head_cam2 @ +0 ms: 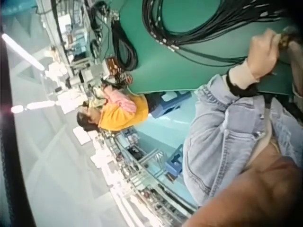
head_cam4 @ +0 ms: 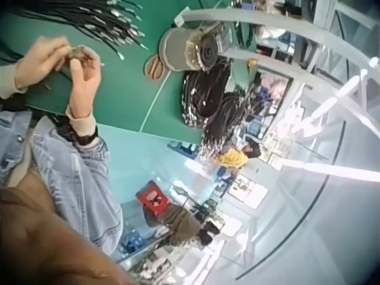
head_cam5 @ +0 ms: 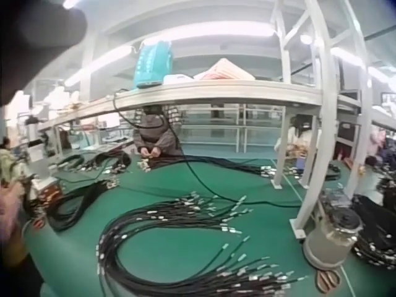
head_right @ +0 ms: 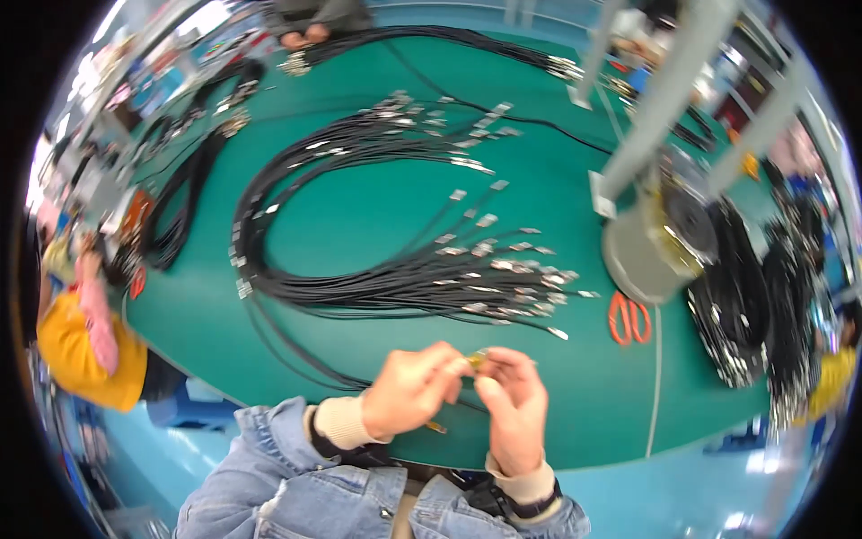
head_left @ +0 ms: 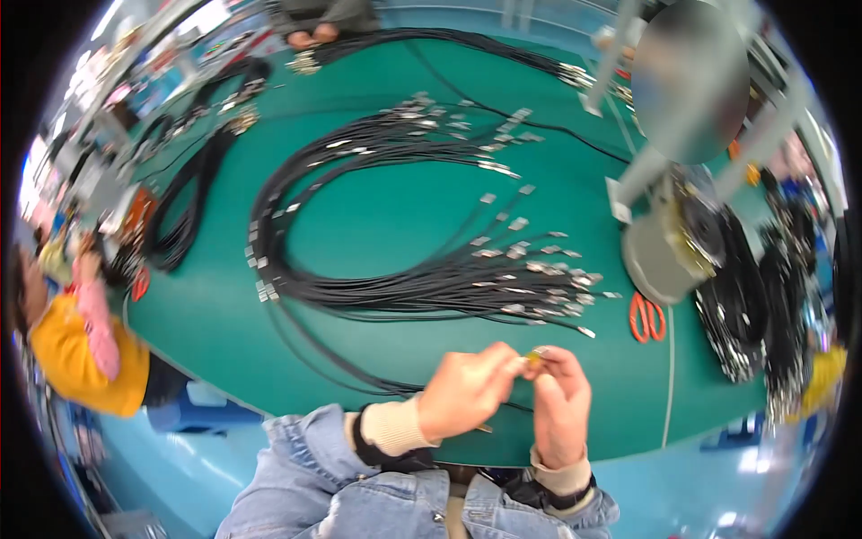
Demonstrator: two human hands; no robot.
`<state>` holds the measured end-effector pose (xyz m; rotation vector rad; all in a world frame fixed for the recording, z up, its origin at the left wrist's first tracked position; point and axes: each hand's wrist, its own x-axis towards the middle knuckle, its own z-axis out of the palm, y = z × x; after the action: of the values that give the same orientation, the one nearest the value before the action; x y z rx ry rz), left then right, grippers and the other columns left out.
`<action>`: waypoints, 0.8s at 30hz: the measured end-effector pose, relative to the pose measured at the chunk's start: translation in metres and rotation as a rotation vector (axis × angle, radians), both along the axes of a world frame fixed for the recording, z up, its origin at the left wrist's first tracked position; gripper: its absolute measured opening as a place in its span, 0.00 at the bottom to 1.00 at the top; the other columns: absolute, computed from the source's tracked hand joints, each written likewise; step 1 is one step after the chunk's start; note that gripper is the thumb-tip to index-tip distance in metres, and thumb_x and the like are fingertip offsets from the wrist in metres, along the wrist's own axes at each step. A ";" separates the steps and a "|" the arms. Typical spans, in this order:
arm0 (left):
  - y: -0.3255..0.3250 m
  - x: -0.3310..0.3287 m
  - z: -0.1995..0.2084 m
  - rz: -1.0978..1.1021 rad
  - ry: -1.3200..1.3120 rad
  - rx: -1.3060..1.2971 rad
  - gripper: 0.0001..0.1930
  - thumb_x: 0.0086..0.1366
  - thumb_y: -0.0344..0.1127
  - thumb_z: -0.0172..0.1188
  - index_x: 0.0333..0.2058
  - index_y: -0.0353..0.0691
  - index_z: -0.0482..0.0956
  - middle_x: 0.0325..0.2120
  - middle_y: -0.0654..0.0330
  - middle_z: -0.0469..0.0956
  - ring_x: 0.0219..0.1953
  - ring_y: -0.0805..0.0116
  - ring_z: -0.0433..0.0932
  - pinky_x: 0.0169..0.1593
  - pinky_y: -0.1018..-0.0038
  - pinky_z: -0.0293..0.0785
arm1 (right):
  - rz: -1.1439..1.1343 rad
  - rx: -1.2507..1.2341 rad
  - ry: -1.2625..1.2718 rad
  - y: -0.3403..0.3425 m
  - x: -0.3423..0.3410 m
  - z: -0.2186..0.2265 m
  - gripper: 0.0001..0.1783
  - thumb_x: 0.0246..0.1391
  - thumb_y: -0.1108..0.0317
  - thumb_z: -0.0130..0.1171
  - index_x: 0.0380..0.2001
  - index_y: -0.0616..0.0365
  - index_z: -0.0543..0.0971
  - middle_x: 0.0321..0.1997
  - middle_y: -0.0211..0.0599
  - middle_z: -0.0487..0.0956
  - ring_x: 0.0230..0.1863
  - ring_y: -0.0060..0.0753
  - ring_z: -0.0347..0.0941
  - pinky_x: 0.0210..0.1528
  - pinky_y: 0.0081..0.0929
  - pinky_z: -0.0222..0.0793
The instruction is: The person gathers a bundle of cables, spreads them across the table, and picks up a single cable. They wrap yellow tape around the connector, trim the tape with scissors, and then press the tape firmly by hand.
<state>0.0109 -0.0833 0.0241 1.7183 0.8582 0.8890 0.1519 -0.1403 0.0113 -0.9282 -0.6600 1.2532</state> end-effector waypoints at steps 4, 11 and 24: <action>0.004 0.005 -0.002 -0.048 0.027 0.002 0.08 0.66 0.30 0.49 0.30 0.35 0.74 0.13 0.63 0.73 0.15 0.76 0.71 0.20 0.77 0.66 | 0.008 -0.021 -0.030 0.003 0.007 -0.004 0.18 0.51 0.78 0.56 0.47 0.65 0.70 0.42 0.33 0.72 0.44 0.24 0.68 0.50 0.23 0.64; 0.000 0.007 0.002 -0.056 0.067 -0.009 0.06 0.65 0.29 0.50 0.30 0.34 0.74 0.13 0.60 0.73 0.14 0.70 0.73 0.19 0.74 0.66 | 0.039 -0.038 -0.038 0.006 0.006 0.005 0.21 0.51 0.72 0.60 0.49 0.65 0.70 0.41 0.33 0.72 0.45 0.22 0.68 0.49 0.21 0.64; 0.005 0.005 0.006 -0.071 0.041 -0.082 0.09 0.67 0.31 0.49 0.29 0.34 0.73 0.13 0.63 0.74 0.12 0.79 0.67 0.18 0.81 0.62 | 0.018 -0.005 -0.025 0.005 0.010 0.003 0.16 0.52 0.75 0.59 0.46 0.63 0.73 0.41 0.34 0.73 0.42 0.23 0.70 0.48 0.21 0.66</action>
<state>0.0159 -0.0779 0.0298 1.6903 0.8438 0.7632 0.1620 -0.1353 0.0139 -0.9453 -0.6862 1.2618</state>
